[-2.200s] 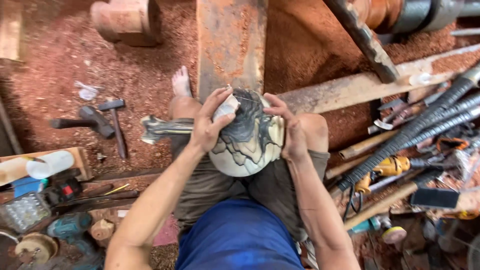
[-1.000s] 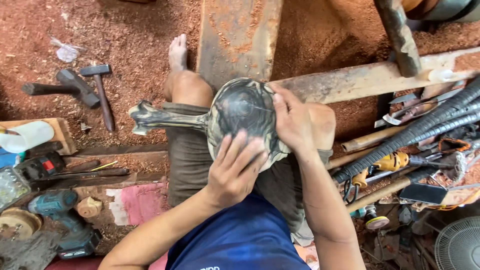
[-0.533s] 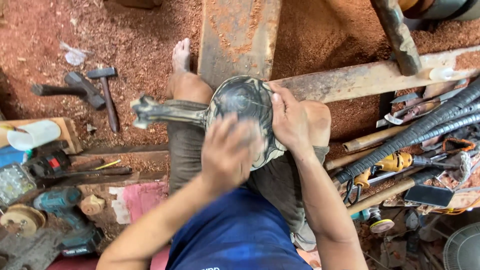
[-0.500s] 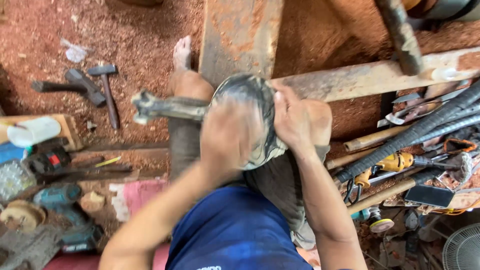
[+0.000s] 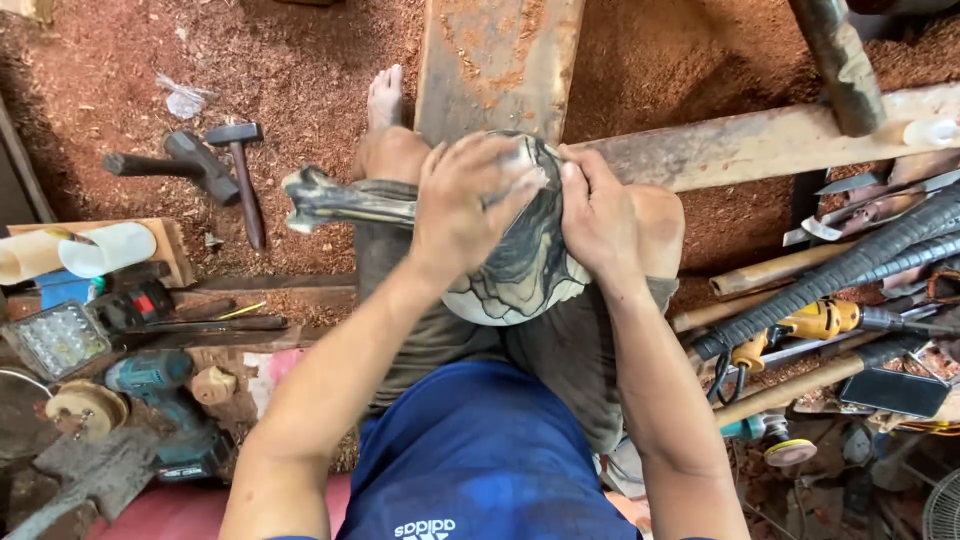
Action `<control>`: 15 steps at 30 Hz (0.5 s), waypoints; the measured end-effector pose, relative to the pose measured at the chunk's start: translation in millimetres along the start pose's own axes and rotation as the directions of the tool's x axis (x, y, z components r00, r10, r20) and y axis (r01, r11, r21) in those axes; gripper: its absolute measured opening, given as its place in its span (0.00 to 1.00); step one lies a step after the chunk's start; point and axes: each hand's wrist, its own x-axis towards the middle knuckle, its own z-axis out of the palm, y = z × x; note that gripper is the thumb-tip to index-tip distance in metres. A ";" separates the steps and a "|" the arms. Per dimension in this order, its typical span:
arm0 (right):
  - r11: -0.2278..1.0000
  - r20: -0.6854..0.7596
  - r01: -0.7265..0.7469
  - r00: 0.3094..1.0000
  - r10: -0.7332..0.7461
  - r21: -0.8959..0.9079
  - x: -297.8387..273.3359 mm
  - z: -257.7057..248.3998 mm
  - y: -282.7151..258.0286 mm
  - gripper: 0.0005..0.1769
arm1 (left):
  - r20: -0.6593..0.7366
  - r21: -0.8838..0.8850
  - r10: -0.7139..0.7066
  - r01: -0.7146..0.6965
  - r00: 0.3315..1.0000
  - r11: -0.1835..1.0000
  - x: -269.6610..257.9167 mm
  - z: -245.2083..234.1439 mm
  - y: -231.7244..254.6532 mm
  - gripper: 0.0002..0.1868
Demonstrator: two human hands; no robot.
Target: Sanding a decorated wooden vessel by hand using sandpaper.
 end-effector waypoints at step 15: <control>0.965 -0.123 0.256 0.961 -0.247 0.064 -3.7 -1.9 2.8 0.19 | -0.040 0.063 0.173 -0.170 0.984 0.983 -48.6 -11.1 30.6 0.07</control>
